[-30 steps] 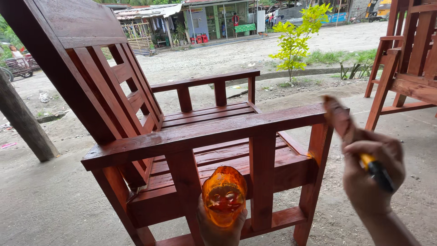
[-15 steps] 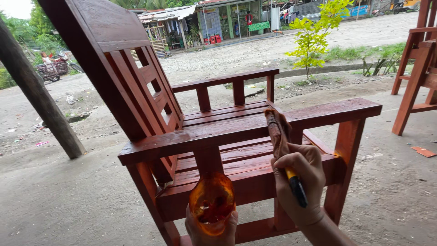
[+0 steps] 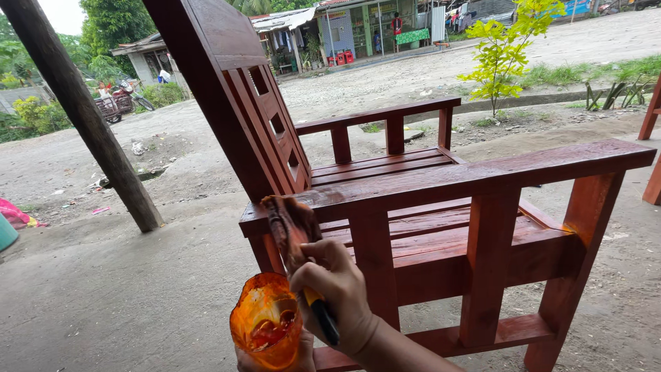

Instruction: The person applies reddish-brown stain to a wooden chair using a brush and a small container. They repeatedly dip the brush into the container and apply the stain to the chair's frame, legs, and slats. Another person briefly pours more stain into the container from a bottle.

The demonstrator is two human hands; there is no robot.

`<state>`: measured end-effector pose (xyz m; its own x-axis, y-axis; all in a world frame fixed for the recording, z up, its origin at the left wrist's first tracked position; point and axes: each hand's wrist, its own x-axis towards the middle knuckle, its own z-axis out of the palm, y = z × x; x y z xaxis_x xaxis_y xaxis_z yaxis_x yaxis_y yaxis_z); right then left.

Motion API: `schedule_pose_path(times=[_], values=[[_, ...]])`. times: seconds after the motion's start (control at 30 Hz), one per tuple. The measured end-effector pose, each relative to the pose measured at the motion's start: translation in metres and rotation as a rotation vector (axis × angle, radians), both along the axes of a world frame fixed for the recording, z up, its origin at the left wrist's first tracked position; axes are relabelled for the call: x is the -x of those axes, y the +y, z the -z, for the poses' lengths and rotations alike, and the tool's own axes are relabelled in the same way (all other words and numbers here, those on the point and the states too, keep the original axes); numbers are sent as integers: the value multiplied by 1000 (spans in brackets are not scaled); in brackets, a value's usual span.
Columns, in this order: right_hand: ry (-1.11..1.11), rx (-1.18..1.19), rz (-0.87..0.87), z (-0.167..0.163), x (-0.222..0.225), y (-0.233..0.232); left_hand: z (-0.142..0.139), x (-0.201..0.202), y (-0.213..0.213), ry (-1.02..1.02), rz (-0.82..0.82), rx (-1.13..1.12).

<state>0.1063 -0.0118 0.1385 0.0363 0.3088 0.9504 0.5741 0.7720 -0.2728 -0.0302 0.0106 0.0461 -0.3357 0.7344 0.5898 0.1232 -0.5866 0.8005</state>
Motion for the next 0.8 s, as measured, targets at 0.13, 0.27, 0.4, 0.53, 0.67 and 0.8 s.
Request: schedule_pose_path(times=[0.13,0.27,0.4,0.53,0.67,0.8], values=[[-14,50,-167,-10,17,9,-2,-16,-6,0,-83,28],[15,105,-318,-23,3,12,-2,-48,-18,-18,-190,41],[59,138,-279,-26,-36,3,-2,-78,-24,-59,-251,60],[66,77,-190,-21,-86,-10,-1,-102,-29,66,-226,-45],[88,34,-64,-15,-157,-28,1,-136,-35,7,-142,-128],[176,16,6,-5,-233,-50,5,-161,-39,-45,-12,-50]])
